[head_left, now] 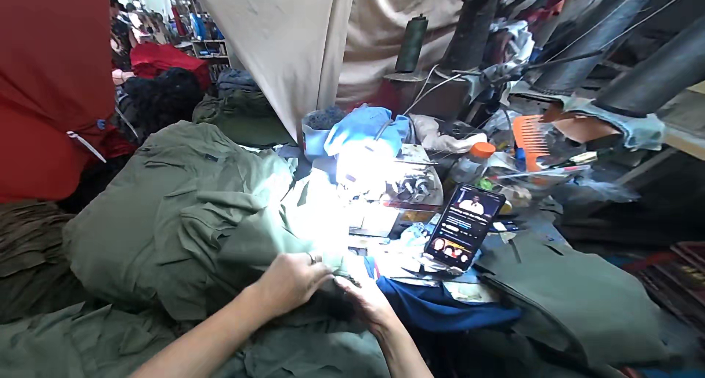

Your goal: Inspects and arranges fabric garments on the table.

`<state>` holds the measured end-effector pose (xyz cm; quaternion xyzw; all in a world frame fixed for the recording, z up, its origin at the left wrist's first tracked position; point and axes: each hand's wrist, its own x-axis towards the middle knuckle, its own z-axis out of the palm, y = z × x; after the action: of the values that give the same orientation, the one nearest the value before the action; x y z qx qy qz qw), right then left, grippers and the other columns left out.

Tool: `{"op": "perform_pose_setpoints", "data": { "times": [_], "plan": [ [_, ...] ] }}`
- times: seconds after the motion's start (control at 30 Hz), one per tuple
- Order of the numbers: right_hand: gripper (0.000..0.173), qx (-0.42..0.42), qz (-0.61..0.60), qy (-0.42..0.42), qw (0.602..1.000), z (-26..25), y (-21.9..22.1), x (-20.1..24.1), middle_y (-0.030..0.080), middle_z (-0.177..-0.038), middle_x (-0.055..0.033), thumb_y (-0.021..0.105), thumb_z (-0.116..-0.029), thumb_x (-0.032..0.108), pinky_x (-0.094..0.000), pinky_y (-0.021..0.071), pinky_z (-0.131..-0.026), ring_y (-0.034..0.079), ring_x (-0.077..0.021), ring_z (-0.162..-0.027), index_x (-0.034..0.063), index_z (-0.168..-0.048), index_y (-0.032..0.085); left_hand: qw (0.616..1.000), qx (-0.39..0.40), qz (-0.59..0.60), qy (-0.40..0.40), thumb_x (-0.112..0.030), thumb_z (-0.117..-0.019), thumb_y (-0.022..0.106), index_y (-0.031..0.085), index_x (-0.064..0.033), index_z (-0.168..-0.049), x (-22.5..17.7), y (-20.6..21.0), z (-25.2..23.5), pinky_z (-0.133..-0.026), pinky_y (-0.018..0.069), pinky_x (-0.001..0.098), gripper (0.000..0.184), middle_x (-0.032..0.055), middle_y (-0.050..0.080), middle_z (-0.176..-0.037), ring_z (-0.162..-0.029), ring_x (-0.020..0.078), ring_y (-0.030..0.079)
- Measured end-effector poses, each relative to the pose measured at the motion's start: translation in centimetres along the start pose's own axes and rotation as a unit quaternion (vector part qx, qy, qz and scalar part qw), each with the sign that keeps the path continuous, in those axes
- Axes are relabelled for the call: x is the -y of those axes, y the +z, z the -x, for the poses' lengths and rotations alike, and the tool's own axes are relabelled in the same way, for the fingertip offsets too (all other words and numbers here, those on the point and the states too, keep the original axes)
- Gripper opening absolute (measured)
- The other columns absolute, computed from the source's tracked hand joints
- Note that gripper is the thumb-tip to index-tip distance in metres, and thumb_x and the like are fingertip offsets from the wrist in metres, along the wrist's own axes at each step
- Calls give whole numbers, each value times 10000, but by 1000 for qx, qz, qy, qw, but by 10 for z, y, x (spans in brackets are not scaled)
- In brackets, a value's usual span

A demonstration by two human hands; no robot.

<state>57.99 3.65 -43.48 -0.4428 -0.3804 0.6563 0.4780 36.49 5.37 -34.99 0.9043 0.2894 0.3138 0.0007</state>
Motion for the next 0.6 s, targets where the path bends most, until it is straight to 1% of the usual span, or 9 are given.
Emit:
{"op": "perform_pose_setpoints", "data": {
  "times": [0.13,0.23,0.3,0.33,0.37,0.4,0.43,0.47,0.6],
  "plan": [
    [256,11,8,-2,1000,2,1,1,742,-936,-62,756,-897,143,-289,595,-795,711,-120,-848,-5,-1088,671,999,-22,-20,-25,-244,-1021,591,771,-93,-977,-5,25,9,-542,559,311,239,69,689,-793,-610,177,654],
    [172,10,8,-9,1000,-5,5,11,729,-884,-47,707,-934,100,-268,589,-760,704,-102,-802,1,-1064,653,997,-45,-49,-37,-239,-1003,605,779,-95,-959,1,34,-4,-556,577,336,230,71,705,-792,-629,192,677],
    [117,-7,13,-16,1000,-15,8,21,713,-840,-41,699,-938,85,-257,581,-719,687,-95,-754,4,-1014,662,994,-60,-71,-48,-227,-985,625,785,-95,-940,8,42,-18,-543,573,364,213,68,691,-752,-615,207,672],
    [108,-6,14,-28,999,-21,8,24,706,-841,-34,692,-939,81,-248,574,-717,676,-85,-750,9,-1012,660,993,-64,-82,-58,-213,-972,642,783,-88,-913,11,45,-26,-540,571,382,197,68,678,-718,-606,217,669],
    [64,-7,17,-42,999,-27,8,28,706,-823,-21,683,-937,74,-234,566,-704,668,-69,-737,21,-973,676,991,-66,-90,-70,-192,-949,659,781,-76,-883,15,48,-34,-534,565,398,181,73,659,-669,-587,229,664],
    [57,-15,24,-52,998,-34,9,31,692,-776,-4,679,-944,65,-215,539,-660,640,-50,-689,37,-896,690,990,-61,-93,-84,-169,-934,671,782,-61,-873,17,50,-41,-537,567,415,166,84,652,-650,-583,242,668],
    [126,-27,31,-58,997,-39,11,35,663,-723,13,673,-946,50,-195,505,-612,597,-34,-632,55,-820,677,990,-50,-90,-101,-147,-928,675,780,-46,-872,19,51,-48,-556,577,438,156,99,661,-658,-603,261,684],
    [167,-41,36,-59,997,-44,13,40,638,-684,21,668,-942,30,-182,486,-576,567,-25,-588,68,-780,656,989,-36,-82,-120,-135,-932,670,779,-32,-888,21,51,-54,-583,588,465,156,115,684,-686,-638,282,707],
    [158,-66,41,-60,995,-56,15,47,627,-660,10,668,-938,-2,-193,468,-558,530,-41,-551,42,-787,691,985,-18,-70,-157,-133,-957,650,777,-29,-934,25,53,-68,-650,602,500,165,129,722,-767,-724,305,734]
  ]
}}
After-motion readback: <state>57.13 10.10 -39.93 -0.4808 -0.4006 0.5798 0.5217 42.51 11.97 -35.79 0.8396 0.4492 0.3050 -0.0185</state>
